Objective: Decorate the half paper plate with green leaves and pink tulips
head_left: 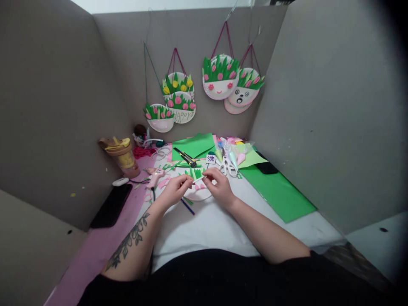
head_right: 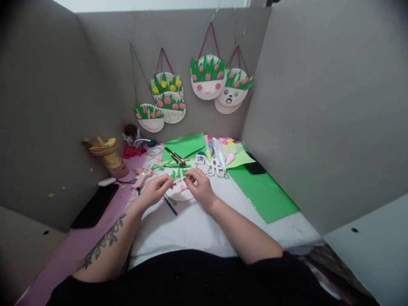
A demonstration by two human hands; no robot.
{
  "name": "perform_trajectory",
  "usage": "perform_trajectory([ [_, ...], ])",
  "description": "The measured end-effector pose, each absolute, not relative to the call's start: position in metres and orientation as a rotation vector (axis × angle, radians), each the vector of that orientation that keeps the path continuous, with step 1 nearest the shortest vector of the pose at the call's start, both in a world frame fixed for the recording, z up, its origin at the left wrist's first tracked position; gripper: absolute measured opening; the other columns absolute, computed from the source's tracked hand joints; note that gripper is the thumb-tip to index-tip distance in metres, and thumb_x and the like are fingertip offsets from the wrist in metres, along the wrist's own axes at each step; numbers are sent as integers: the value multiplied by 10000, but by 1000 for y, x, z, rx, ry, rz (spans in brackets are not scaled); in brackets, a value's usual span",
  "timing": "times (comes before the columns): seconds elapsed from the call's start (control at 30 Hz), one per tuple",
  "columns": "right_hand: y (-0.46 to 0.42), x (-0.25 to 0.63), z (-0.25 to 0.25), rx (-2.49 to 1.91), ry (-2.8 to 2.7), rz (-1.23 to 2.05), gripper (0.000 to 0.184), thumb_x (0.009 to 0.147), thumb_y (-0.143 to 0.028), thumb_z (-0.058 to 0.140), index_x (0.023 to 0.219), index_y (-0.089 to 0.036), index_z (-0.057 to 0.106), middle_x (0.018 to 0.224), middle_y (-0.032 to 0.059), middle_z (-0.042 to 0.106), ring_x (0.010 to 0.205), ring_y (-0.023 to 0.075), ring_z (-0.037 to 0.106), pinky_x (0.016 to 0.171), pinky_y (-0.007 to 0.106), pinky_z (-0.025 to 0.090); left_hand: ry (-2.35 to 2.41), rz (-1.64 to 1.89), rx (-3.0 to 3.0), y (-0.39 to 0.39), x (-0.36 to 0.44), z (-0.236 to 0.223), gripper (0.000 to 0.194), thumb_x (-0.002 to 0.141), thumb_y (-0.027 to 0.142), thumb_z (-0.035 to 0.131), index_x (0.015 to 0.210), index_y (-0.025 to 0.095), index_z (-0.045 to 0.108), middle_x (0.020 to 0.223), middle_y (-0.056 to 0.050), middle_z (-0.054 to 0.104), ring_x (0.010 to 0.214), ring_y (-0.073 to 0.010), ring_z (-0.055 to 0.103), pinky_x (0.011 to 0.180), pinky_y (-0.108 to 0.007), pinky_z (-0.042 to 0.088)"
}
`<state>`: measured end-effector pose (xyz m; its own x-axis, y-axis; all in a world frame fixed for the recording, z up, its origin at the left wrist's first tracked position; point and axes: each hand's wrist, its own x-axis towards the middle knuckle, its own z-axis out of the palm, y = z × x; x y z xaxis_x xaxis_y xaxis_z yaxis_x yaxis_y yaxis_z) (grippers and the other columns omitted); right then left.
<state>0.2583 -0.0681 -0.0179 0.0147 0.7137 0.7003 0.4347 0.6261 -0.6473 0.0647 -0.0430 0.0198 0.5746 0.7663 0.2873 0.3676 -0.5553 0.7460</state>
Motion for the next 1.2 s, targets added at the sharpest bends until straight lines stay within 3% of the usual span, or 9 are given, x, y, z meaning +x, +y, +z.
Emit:
perform_trajectory([
  [0.17, -68, 258, -18, -1050, -1558, 297, 131, 828, -269, 558, 939, -223, 610, 857, 39, 606, 683, 151, 553, 652, 298, 478, 910, 875, 2049, -43, 63, 20, 310, 900, 415, 396, 786, 173, 554, 728, -21, 604, 695, -139, 561, 663, -248, 451],
  [0.27, -64, 258, -22, -1069, -1449, 476, 153, 817, -322, 588, 918, -210, 614, 752, 16, 610, 634, 151, 559, 608, 289, 477, 881, 927, 1948, -41, 62, 19, 364, 908, 469, 371, 801, 171, 550, 728, -20, 592, 631, -121, 532, 597, -235, 444],
  [0.4, -60, 260, -27, -1023, -1345, 676, 194, 822, -389, 591, 875, -205, 628, 661, 3, 606, 590, 157, 586, 571, 289, 492, 867, 929, 1891, -36, 61, 16, 377, 899, 484, 387, 862, 163, 582, 796, -40, 611, 707, -139, 562, 602, -241, 457],
  [0.53, -61, 263, -27, -1018, -1438, 428, 157, 847, -341, 566, 872, -218, 662, 695, 21, 633, 636, 169, 601, 626, 312, 505, 1009, 939, 1993, -34, 60, 16, 377, 885, 447, 419, 965, 147, 633, 748, -31, 624, 668, -145, 547, 592, -247, 431],
  [0.63, -65, 264, -21, -989, -1585, 242, 149, 862, -268, 537, 896, -229, 676, 774, 39, 666, 724, 177, 619, 692, 320, 504, 954, 987, 2053, -37, 61, 18, 360, 871, 416, 459, 984, 137, 655, 841, -62, 671, 740, -165, 582, 639, -256, 443],
  [0.87, -68, 262, -18, -934, -1673, 166, 164, 858, -236, 550, 952, -210, 682, 811, 61, 685, 735, 175, 618, 678, 313, 500, 869, 1134, 2222, -38, 65, 14, 220, 861, 299, 533, 953, 168, 683, 851, -62, 690, 734, -155, 591, 623, -244, 437],
  [0.97, -69, 259, -20, -976, -1604, 313, 158, 824, -270, 602, 957, -212, 666, 789, 44, 675, 666, 157, 603, 624, 295, 499, 922, 1218, 2210, -34, 65, 8, 191, 863, 270, 531, 914, 169, 685, 810, -57, 686, 728, -153, 597, 615, -237, 449],
  [1.1, -70, 251, -20, -945, -1386, 731, 164, 786, -318, 636, 892, -209, 573, 733, 8, 635, 612, 139, 612, 553, 263, 497, 1058, 1468, 2110, -37, 66, 8, 208, 857, 256, 537, 1014, 170, 643, 1030, -92, 655, 754, -137, 607, 589, -222, 471],
  [1.2, -69, 243, -19, -865, -1209, 997, 278, 739, -338, 681, 893, -221, 481, 711, -28, 616, 558, 128, 612, 517, 251, 492, 1046, 1533, 2198, -45, 72, 7, 153, 847, 258, 555, 938, 166, 638, 970, -83, 660, 811, -153, 614, 692, -250, 492],
])
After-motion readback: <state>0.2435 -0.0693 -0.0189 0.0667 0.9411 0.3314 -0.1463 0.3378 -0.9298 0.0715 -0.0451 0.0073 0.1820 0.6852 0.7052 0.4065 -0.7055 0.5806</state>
